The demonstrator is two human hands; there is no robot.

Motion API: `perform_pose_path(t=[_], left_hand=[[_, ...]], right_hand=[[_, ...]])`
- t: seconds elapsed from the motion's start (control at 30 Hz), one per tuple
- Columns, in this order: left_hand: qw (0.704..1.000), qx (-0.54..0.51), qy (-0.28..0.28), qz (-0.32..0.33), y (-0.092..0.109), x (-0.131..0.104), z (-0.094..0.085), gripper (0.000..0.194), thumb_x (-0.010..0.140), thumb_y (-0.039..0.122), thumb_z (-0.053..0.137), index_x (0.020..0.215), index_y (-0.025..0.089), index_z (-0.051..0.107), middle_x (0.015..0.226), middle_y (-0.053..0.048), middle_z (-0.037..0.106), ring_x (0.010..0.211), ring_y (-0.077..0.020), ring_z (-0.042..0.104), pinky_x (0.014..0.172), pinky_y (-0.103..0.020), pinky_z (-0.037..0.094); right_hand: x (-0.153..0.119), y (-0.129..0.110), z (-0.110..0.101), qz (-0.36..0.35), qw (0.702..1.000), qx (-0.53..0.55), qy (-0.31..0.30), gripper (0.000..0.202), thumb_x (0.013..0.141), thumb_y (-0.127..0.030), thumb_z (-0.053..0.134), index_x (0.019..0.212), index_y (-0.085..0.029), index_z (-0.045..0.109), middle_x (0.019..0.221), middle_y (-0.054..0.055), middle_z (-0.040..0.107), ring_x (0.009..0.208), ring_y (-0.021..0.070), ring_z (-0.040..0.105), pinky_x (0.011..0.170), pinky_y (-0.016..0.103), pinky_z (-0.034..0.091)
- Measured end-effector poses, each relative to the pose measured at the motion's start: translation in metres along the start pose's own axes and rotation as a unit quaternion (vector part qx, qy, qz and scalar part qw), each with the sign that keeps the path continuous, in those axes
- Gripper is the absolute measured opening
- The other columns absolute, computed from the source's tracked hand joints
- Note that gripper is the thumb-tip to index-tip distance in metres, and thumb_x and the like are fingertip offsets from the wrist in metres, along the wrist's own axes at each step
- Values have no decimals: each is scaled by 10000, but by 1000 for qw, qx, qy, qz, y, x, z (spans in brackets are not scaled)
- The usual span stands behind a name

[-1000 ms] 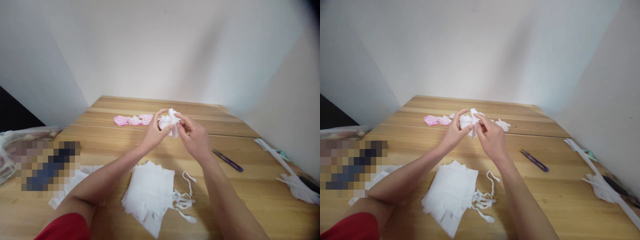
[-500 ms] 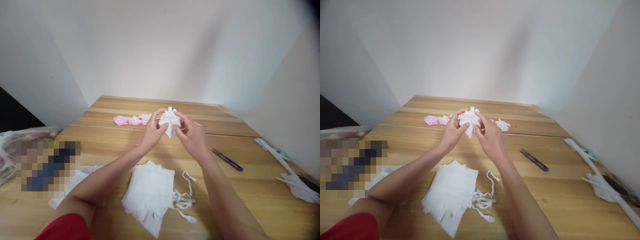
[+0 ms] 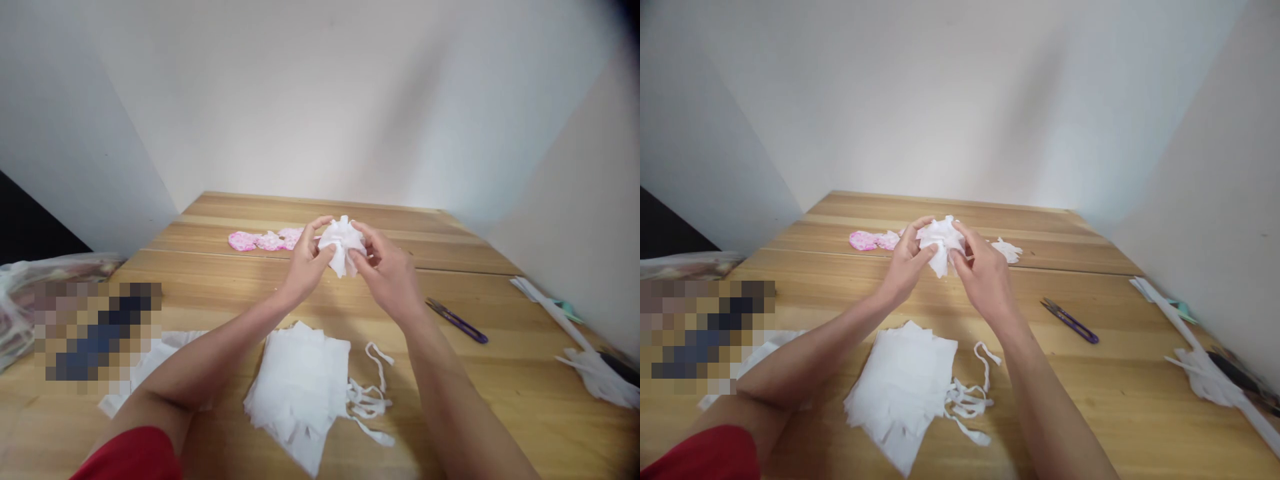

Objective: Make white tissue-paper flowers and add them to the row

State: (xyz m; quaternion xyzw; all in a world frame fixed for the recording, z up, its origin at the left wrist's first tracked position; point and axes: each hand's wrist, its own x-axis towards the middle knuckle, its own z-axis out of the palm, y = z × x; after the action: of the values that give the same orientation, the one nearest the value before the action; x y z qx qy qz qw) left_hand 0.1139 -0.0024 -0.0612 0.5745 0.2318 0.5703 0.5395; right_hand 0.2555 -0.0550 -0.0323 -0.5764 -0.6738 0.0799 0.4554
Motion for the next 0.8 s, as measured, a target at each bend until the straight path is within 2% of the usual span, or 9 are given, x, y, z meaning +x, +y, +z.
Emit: perform_pose_path(t=[0.1,0.23,0.37,0.5,0.67,0.8], left_hand=[[1000,14,1,7,-1,0,-1,480,814,212,593,1275,197,457,824,-10,598,662,-110,544,599,-227,459],[999,42,-13,26,-4,-2,-1,481,837,238,585,1296,211,446,878,-30,621,713,-132,579,625,-244,483],[993,89,-37,68,-6,-6,0,499,867,282,569,1340,233,419,1072,-68,628,837,-157,608,695,-266,508],[986,148,-12,72,-2,-6,-1,510,840,344,627,1305,221,455,1210,-87,595,928,-176,599,750,-278,507],[992,123,26,26,1,-3,-2,414,847,372,619,1211,189,549,1009,-55,650,763,-130,571,662,-238,468],[996,83,28,7,-1,0,-2,287,863,364,582,1053,160,651,907,-38,667,715,-116,551,626,-219,432]], right_hand=[[0,2,-1,1,1000,16,2,453,855,-238,531,1304,-273,584,949,35,689,756,171,624,717,343,518],[1,1,0,20,999,42,-1,510,813,-299,624,1318,-265,569,991,43,686,789,179,637,710,339,524],[1,1,2,8,998,61,34,473,823,-301,621,1294,-267,585,1037,47,689,820,173,638,749,344,530],[-1,1,3,-21,998,55,24,420,862,-245,543,1275,-282,602,997,39,702,781,160,636,718,323,533],[-2,-2,2,-54,999,6,-5,437,862,-210,516,1286,-273,599,1076,57,706,831,177,641,710,322,534],[-2,-3,2,-54,998,0,-16,466,844,-184,525,1297,-275,584,1080,55,701,832,178,640,706,329,538]])
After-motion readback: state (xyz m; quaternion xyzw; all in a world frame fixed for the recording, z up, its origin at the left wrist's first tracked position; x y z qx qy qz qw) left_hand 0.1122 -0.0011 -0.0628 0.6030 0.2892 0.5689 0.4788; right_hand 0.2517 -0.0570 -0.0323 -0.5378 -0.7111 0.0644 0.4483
